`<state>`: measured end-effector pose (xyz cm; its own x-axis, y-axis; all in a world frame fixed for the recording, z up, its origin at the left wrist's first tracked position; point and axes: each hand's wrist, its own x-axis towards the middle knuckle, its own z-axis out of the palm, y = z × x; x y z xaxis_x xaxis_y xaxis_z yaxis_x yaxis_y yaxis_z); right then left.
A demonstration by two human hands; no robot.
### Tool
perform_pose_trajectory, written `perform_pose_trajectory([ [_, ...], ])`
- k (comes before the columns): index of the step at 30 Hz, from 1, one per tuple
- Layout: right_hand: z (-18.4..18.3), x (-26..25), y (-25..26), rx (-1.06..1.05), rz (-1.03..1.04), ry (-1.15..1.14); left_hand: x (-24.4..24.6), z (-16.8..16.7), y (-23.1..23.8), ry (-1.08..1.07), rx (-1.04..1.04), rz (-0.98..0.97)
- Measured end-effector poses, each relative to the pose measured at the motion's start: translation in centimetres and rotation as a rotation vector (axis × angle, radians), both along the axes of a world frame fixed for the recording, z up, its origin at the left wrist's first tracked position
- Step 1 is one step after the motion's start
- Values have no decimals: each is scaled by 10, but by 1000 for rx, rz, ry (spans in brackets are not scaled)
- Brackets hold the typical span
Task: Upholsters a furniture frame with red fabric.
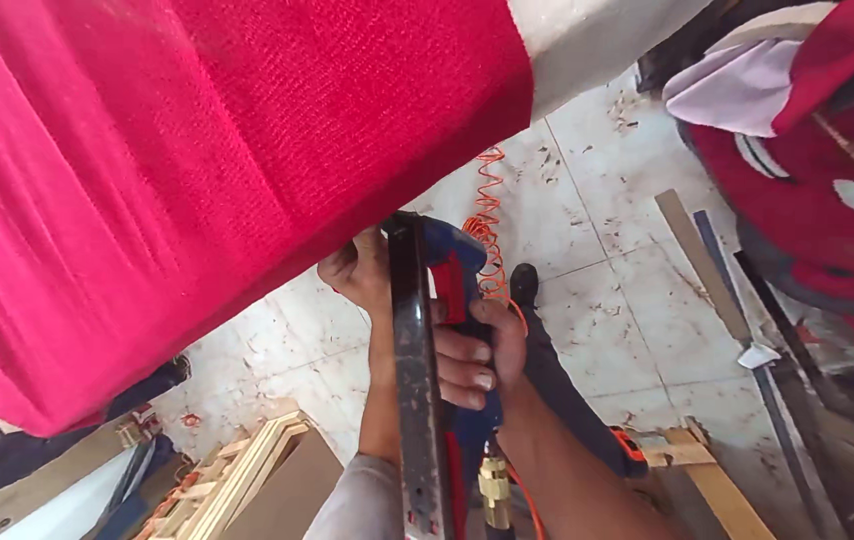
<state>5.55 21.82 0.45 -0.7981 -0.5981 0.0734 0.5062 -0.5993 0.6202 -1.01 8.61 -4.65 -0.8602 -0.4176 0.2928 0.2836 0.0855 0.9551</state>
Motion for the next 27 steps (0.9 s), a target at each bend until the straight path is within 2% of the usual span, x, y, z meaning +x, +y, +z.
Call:
perform_pose_trajectory([
  [2, -1, 8, -1, 51, 1, -22, 6, 14, -3, -129, 15, -53],
  [3, -2, 11, 1, 70, 2, -29, 1, 27, 2, -143, 112, -71],
  [5, -4, 18, 7, 95, 5, -54, -11, 53, 10, -75, 385, -171],
  [8, -6, 25, 17, 107, 2, -89, -13, 55, 7, 18, 588, -360],
  [12, -7, 32, 18, 101, -3, -101, -11, 54, 9, -1, 618, -289],
  [15, -9, 34, 17, 106, -6, -94, -17, 55, 13, -3, 551, -262],
  [17, -10, 35, 17, 112, -5, -96, -14, 55, 14, -42, 315, -261],
  [19, -11, 36, 20, 144, -1, -95, 11, 66, 8, -82, -208, -222],
  [22, -16, 38, 29, 249, -6, -72, 37, 136, -26, 46, -859, -91],
  [24, -20, 44, 35, 347, -7, -70, 9, 187, -54, 43, -1198, -128],
  [25, -22, 46, 36, 378, -7, -68, -13, 205, -60, -11, -1386, -207],
  [27, -26, 51, 34, 397, -22, -82, -51, 219, -58, -130, -1711, -404],
])
